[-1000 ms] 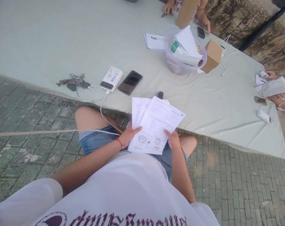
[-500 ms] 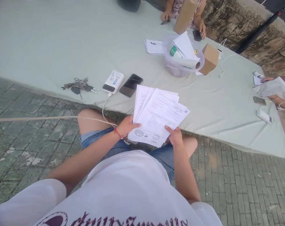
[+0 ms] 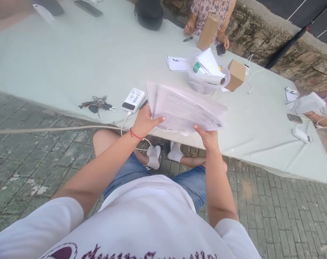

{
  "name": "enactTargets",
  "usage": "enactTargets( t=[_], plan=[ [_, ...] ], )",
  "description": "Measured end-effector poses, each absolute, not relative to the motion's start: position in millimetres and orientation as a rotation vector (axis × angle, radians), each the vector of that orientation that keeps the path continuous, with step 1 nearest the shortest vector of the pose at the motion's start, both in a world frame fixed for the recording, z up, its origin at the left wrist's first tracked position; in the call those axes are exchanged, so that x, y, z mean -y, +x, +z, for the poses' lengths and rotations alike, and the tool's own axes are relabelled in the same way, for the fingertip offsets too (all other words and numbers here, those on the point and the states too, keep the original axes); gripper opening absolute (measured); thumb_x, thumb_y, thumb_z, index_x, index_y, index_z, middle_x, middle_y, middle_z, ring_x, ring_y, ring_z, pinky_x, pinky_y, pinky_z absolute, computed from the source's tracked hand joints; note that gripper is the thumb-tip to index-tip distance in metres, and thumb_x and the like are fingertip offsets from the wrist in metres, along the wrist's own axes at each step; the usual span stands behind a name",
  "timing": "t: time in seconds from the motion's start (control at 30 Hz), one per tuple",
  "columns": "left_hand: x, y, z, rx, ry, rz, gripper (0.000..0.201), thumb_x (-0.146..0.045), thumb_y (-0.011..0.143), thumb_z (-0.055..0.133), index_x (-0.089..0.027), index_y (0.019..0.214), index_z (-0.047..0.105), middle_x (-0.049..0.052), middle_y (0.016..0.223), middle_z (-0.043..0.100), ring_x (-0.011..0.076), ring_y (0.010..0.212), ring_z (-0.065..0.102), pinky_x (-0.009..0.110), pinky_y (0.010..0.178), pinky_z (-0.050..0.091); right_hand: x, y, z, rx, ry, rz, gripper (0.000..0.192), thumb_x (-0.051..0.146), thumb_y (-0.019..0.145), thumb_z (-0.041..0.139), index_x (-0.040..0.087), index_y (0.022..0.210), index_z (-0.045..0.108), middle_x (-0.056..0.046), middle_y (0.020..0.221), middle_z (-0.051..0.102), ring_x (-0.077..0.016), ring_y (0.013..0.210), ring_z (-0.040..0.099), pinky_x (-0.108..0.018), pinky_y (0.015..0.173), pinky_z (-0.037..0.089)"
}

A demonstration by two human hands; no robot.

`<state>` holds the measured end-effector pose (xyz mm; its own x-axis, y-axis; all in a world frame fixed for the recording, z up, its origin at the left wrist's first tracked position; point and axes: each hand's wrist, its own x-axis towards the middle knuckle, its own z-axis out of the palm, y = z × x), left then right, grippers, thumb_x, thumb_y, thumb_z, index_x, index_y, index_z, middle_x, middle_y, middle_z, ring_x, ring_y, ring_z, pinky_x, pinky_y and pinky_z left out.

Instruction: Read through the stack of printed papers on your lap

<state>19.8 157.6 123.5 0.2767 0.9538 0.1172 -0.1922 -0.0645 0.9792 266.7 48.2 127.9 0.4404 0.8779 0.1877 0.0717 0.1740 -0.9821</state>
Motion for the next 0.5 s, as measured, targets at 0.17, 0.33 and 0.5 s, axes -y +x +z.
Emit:
enactTargets(
  t=[0.17,0.33,0.5],
  plan=[
    [-146,12,106,-0.852,1.276,1.089,0.077,-0.05,0.056,0.094,-0.015,0.121,0.069,0.013,0.12,0.074,0.0365,0.128,0.061,0.051,0.113,0.046,-43,274,110,0.948,-1.344,0.862,0.053,0.04,0.063,0.094,0.023,0.109,0.074,-0.005,0.115,0.078,-0.0294,0.124,0.066,-0.05,0.114,0.048],
    [-139,15,92,-0.903,1.228,1.047,0.061,-0.05,0.058,0.093,-0.013,0.104,0.076,0.013,0.108,0.078,0.036,0.119,0.067,0.048,0.108,0.05,-55,274,97,1.029,-1.329,0.924,0.053,0.043,0.065,0.092,0.026,0.112,0.074,-0.003,0.12,0.076,-0.0269,0.124,0.066,-0.048,0.114,0.047],
    [-134,19,90,-0.885,1.245,1.035,0.057,-0.052,0.064,0.089,-0.012,0.102,0.077,0.011,0.102,0.079,0.0359,0.114,0.069,0.048,0.104,0.053,-56,271,100,1.053,-1.378,0.901,0.058,0.045,0.067,0.091,0.025,0.118,0.072,-0.006,0.125,0.074,-0.0278,0.126,0.064,-0.048,0.116,0.046]
  ],
)
